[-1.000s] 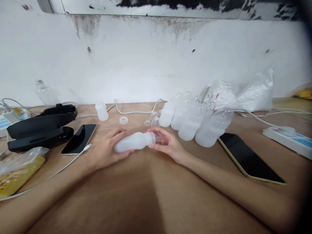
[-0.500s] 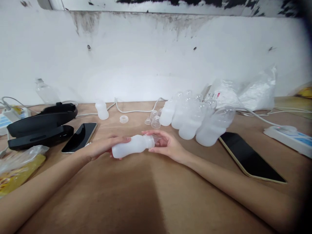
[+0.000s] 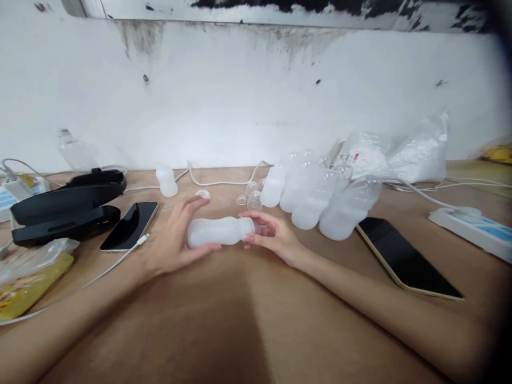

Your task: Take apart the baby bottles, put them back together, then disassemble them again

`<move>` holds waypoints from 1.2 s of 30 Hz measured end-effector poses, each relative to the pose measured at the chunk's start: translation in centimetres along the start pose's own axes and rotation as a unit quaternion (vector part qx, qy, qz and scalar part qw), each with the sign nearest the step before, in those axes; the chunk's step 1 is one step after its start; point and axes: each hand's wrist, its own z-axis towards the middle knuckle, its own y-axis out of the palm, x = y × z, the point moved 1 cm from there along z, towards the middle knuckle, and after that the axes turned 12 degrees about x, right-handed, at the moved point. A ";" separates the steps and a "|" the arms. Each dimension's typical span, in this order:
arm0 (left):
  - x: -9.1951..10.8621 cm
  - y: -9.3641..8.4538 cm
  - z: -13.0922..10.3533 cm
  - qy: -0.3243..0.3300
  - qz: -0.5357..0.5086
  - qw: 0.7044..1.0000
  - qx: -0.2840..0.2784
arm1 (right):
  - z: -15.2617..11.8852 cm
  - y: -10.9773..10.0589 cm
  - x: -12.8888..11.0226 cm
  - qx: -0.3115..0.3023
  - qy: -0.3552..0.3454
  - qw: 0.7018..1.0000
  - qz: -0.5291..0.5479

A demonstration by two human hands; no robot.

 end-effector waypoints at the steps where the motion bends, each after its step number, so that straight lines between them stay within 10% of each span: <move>1: -0.1 -0.2 0.2 -0.051 -0.030 0.998 0.004 | 0.0 0.0 0.0 0.003 -0.002 1.000 0.005; 8: -0.6 -0.3 1.0 -0.316 -0.209 0.908 -0.181 | 0.1 0.0 0.0 0.023 -0.008 1.000 0.019; 13: -1.0 -0.5 0.6 -0.016 -0.052 0.996 -0.073 | 0.2 -0.2 0.1 0.037 0.007 0.999 0.014; 17: -1.4 -0.6 -0.1 0.166 0.043 0.984 -0.047 | 0.3 -0.2 0.3 0.033 0.013 0.999 0.012; 22: -1.3 -0.5 0.3 -0.103 -0.129 0.985 -0.050 | 0.2 0.0 0.2 0.030 -0.007 0.999 0.032; 27: -0.7 -0.2 0.9 -0.338 -0.313 0.862 -0.213 | 0.1 -0.1 0.1 0.026 -0.028 0.999 0.016; 36: -1.3 -0.4 -0.6 0.015 -0.034 0.984 -0.173 | -0.3 0.1 -0.1 0.023 0.074 0.996 0.035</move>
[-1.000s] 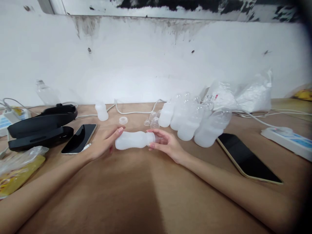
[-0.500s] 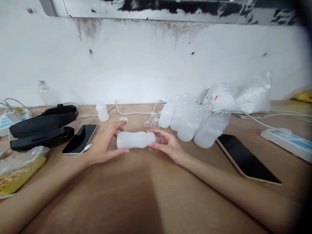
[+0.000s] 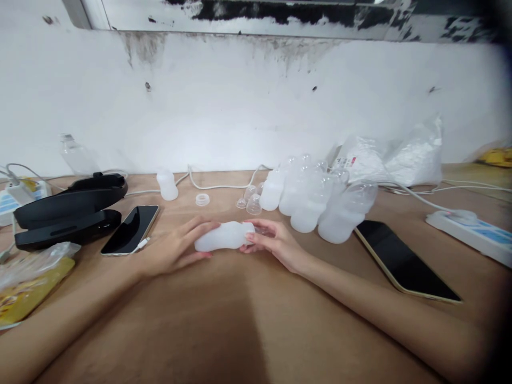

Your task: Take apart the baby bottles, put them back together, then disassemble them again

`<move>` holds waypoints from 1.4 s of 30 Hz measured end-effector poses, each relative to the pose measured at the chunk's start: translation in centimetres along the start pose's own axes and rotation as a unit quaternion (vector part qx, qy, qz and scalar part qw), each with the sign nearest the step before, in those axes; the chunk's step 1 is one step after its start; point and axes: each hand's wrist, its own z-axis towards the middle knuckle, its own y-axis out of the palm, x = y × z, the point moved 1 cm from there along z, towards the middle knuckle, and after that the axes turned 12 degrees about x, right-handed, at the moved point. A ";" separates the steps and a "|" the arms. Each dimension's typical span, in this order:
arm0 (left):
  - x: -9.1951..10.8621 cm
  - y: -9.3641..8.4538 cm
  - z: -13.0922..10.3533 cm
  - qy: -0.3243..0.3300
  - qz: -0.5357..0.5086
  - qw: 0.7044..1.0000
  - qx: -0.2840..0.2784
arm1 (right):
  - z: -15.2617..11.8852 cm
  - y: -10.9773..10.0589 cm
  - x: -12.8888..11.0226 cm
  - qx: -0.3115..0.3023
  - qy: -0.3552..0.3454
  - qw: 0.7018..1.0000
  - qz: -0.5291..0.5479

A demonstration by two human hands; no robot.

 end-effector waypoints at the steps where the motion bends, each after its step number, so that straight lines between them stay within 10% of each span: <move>1: -0.2 0.2 -0.2 0.028 0.043 0.999 0.004 | 0.0 0.1 -0.1 0.003 0.015 1.000 0.008; 6: -0.5 0.8 -0.8 0.110 0.144 0.982 0.050 | -0.1 0.4 -0.8 -0.010 0.029 0.999 -0.013; 10: 0.0 0.6 -0.4 0.063 0.085 0.985 0.133 | 0.4 -0.1 -1.4 -0.011 -0.113 0.978 -0.173; 17: -1.5 1.5 0.2 -0.232 -0.230 0.892 0.311 | 2.9 -2.1 -0.6 0.094 -0.299 0.771 -0.555; 23: -1.4 2.1 0.3 -0.295 -0.392 0.824 0.283 | 3.1 -2.2 -0.2 0.107 -0.304 0.716 -0.619; 29: -0.3 2.0 0.4 -0.304 -0.500 0.781 0.217 | 1.7 -2.6 -0.8 0.100 -0.280 0.772 -0.562; 35: -0.1 2.0 0.5 -0.354 -0.560 0.723 0.196 | 1.5 -1.9 -0.7 0.063 -0.065 0.991 -0.096; 38: -0.3 2.1 0.5 -0.379 -0.553 0.716 0.192 | 1.3 -1.3 -0.2 0.041 0.067 0.984 0.158; 42: -0.7 2.4 0.5 -0.391 -0.544 0.717 0.196 | 1.3 -1.1 0.3 0.054 0.099 0.969 0.218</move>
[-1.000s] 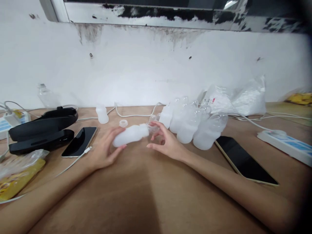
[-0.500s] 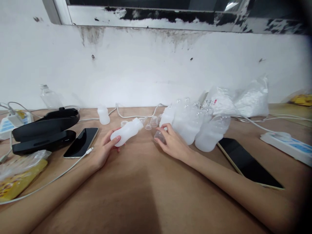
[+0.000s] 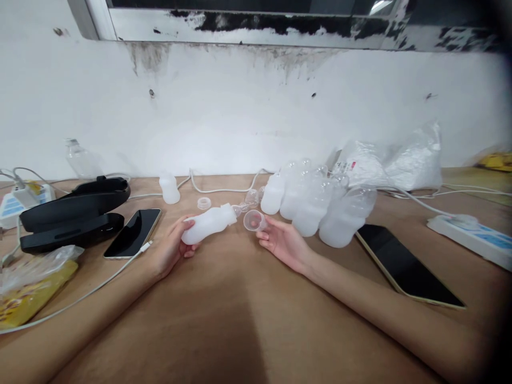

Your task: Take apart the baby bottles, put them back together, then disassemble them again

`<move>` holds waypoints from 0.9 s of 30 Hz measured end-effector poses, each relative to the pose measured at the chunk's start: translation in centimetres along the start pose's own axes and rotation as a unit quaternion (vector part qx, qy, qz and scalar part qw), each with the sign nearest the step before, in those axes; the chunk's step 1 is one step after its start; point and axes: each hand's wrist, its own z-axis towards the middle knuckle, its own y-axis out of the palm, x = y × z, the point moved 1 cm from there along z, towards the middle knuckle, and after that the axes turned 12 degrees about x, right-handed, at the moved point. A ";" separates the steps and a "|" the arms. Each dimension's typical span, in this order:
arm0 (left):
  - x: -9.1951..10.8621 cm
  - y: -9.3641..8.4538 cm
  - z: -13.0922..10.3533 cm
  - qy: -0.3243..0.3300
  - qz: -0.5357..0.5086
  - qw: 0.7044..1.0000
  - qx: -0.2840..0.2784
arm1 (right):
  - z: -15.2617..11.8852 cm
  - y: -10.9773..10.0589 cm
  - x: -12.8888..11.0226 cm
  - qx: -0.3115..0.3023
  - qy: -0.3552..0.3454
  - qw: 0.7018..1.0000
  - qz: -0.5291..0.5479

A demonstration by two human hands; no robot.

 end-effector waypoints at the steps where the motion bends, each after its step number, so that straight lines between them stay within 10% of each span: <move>1: 0.0 0.0 0.0 0.000 0.001 1.000 -0.001 | 0.0 0.0 0.0 0.001 0.002 1.000 0.004; 12: 0.0 0.3 -0.5 0.026 0.078 0.997 0.008 | -0.2 0.0 -0.1 -0.013 -0.040 0.999 0.012; 20: 0.4 0.6 -1.4 0.054 0.193 0.979 -0.030 | -1.2 0.3 0.2 -0.072 -0.227 0.953 -0.186; 27: 0.5 0.6 -1.7 0.107 0.245 0.962 -0.060 | -1.3 0.0 -0.1 -0.072 -0.255 0.926 -0.267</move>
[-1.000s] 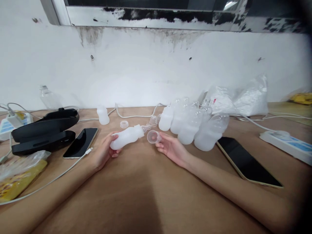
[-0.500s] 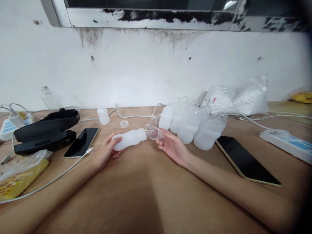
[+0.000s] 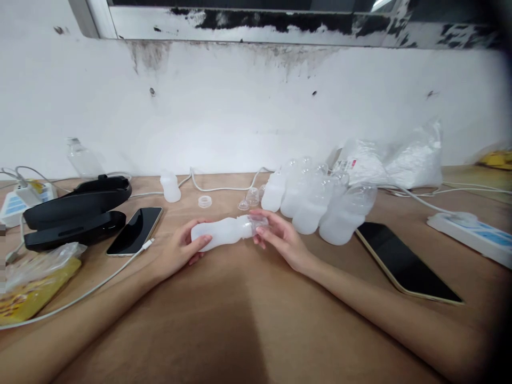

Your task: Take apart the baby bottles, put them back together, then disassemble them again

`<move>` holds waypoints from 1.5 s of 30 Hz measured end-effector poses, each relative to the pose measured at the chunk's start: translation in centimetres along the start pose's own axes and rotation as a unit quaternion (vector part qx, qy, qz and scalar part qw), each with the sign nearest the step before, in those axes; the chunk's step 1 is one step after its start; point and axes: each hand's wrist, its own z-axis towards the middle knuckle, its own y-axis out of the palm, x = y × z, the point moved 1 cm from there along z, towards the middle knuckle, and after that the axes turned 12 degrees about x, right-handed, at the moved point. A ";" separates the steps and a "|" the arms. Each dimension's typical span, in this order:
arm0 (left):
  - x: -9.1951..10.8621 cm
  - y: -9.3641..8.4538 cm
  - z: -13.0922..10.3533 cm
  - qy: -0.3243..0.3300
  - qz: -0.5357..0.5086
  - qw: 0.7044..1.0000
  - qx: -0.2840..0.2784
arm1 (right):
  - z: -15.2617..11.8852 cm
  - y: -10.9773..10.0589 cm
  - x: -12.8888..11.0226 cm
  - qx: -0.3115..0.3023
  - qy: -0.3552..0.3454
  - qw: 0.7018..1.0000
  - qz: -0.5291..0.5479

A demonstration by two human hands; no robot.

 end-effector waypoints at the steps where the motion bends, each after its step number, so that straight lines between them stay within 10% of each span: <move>1: 0.0 0.0 0.0 0.004 0.003 1.000 -0.004 | 0.0 -0.1 -0.1 -0.003 -0.001 1.000 -0.006; 11: 0.0 0.5 -0.4 0.020 0.025 0.999 -0.018 | -0.1 0.0 -1.0 -0.020 -0.026 0.998 -0.057; 16: -0.1 1.2 -0.1 0.126 0.045 0.990 -0.055 | 1.0 -1.0 -6.4 -0.052 -0.129 0.977 -0.162; 21: -0.2 1.8 -0.1 0.155 0.066 0.981 -0.094 | 3.1 -3.5 -11.2 0.044 -0.228 0.866 -0.444; 30: 0.4 1.8 -0.5 0.203 0.136 0.962 -0.119 | 5.1 -5.4 -7.9 0.086 -0.233 0.695 -0.675; 41: 0.5 1.7 -0.4 0.225 0.229 0.944 -0.076 | 4.8 -4.8 -8.5 0.133 -0.238 0.647 -0.712; 45: 1.6 3.0 3.5 0.321 0.327 0.889 0.003 | 2.1 -2.4 -7.7 0.162 -0.342 0.685 -0.623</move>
